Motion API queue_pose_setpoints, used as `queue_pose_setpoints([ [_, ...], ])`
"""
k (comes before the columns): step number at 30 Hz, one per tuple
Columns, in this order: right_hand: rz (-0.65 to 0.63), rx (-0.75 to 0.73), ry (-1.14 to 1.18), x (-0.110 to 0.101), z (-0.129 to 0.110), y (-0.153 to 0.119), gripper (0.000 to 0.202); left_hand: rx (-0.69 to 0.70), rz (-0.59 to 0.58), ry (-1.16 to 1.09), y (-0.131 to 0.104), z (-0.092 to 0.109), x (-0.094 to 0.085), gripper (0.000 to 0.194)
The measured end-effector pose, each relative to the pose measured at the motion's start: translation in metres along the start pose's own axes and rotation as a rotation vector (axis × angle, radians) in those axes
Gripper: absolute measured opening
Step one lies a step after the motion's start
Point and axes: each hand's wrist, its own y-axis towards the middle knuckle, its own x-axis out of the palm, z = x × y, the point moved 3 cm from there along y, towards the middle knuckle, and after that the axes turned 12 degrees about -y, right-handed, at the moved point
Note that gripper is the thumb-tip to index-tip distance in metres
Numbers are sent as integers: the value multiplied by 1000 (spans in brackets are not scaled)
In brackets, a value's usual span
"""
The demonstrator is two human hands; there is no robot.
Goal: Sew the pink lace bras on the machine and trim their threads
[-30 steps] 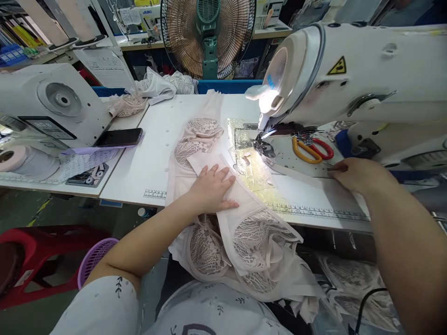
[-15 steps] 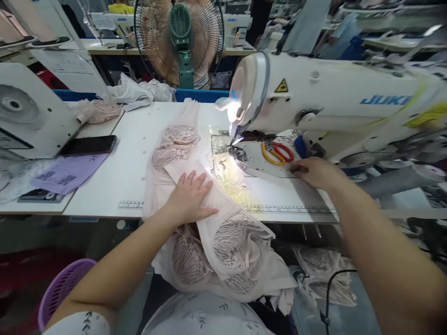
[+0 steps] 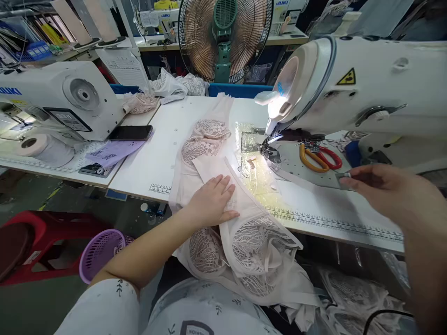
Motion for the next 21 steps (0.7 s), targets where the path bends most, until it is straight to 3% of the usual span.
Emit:
queue_pose_setpoints([
  [1,35,51,292,2,-10,-25,13,-17,14,12,-1,4,2,77],
  [3,-42,-21,798,16,-43,-74,24,-68,77,41,-2,15,8,76],
  [6,-144,-157,1056,42,-92,-123,31,-106,184,78,-8,34,17,73],
  [8,-120,-174,1037,54,-108,-133,33,-62,212,93,-15,40,18,71],
  [11,-142,-204,901,63,-106,-130,33,68,167,103,-20,34,8,66],
  [17,-309,-292,711,58,-95,-114,38,135,38,155,1,-12,-19,52],
  [21,-282,-285,573,49,-114,-99,34,184,88,138,8,-32,-20,47],
])
